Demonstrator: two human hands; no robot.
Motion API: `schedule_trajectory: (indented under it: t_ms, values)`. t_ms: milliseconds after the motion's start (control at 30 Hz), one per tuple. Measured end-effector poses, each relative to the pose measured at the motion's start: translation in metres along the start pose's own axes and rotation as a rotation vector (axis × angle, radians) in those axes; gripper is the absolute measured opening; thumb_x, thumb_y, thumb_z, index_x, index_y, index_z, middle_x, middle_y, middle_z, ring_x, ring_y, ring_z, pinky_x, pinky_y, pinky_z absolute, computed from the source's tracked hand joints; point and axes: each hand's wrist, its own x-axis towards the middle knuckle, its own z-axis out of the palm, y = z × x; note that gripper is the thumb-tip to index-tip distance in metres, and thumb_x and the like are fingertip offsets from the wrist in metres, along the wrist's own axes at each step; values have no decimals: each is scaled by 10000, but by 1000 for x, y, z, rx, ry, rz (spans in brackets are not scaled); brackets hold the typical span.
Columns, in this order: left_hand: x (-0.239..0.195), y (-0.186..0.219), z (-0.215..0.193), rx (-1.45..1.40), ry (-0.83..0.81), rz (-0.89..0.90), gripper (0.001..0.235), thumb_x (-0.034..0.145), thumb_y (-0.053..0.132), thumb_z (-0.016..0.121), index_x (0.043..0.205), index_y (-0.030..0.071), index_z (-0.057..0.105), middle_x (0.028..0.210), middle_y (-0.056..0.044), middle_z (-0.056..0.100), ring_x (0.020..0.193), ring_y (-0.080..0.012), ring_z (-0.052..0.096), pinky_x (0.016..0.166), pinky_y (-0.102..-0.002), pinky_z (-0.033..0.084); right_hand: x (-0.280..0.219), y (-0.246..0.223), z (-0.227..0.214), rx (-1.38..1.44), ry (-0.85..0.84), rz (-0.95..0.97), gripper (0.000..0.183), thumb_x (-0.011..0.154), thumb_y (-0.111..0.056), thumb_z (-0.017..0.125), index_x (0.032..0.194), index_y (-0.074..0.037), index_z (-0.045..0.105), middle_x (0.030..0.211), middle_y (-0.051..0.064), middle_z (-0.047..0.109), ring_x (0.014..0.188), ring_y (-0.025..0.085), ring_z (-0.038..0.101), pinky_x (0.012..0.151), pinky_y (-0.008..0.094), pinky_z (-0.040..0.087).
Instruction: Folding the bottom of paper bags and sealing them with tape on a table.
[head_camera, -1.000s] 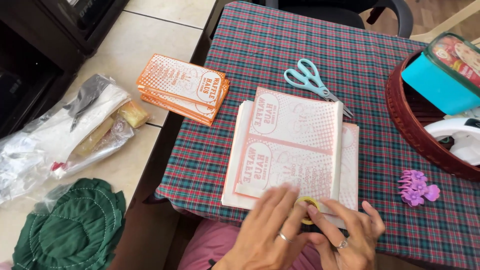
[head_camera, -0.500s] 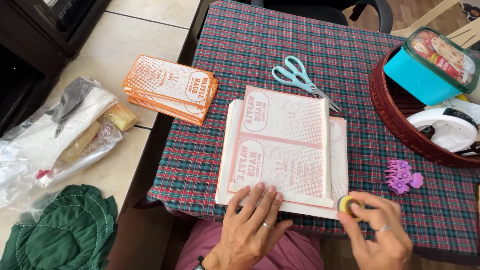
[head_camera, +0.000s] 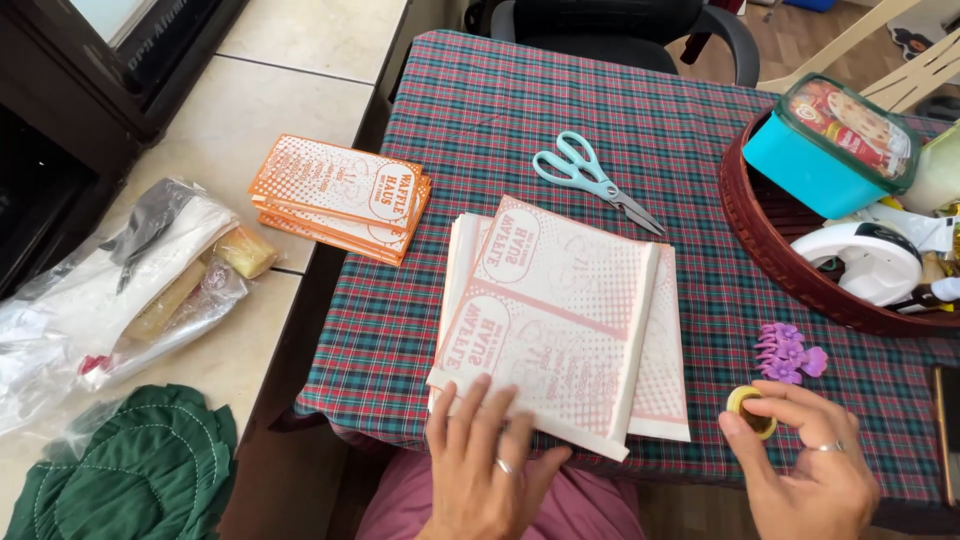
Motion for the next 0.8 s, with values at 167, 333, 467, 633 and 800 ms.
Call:
schedule_trajectory:
  t_ms: [167, 333, 467, 633, 800]
  values:
    - [5, 16, 10, -237, -98, 372, 213, 1082, 65, 524, 1182, 5, 703, 1181, -175, 685, 1087, -342, 685, 956, -540, 523, 16, -29, 20, 222, -99, -220, 166, 839, -45, 795, 955, 15, 694, 1097, 175, 713, 1047, 269, 668, 956, 354, 516]
    - [18, 9, 22, -375, -131, 482, 319, 1068, -34, 411, 1158, -178, 682, 1064, -265, 622, 941, -380, 621, 825, -501, 543, 41, -33, 47, 200, -318, -344, 186, 826, -152, 814, 908, -80, 663, 988, 73, 693, 933, 236, 637, 847, 355, 487]
    - [22, 12, 20, -363, -90, 531, 113, 1030, -123, 624, 1101, -199, 668, 988, -255, 609, 887, -362, 627, 777, -480, 560, 87, -15, 77, 78, -428, -132, 195, 784, -221, 857, 835, -134, 690, 918, 23, 694, 906, 228, 592, 737, 380, 490]
    - [28, 17, 17, -351, -41, 491, 71, 1007, -129, 678, 1071, -161, 677, 946, -212, 599, 823, -316, 601, 727, -441, 544, 153, 32, 119, 61, -319, -99, 179, 816, -216, 873, 872, -115, 736, 944, 79, 702, 895, 277, 629, 765, 482, 485]
    - [33, 25, 4, -371, 12, 353, 82, 1077, 35, 641, 1034, -33, 657, 915, -125, 589, 835, -250, 563, 757, -393, 512, 123, 60, 98, -132, -163, 160, 211, 945, -188, 828, 953, -48, 671, 1052, 179, 646, 1069, 378, 554, 943, 560, 397]
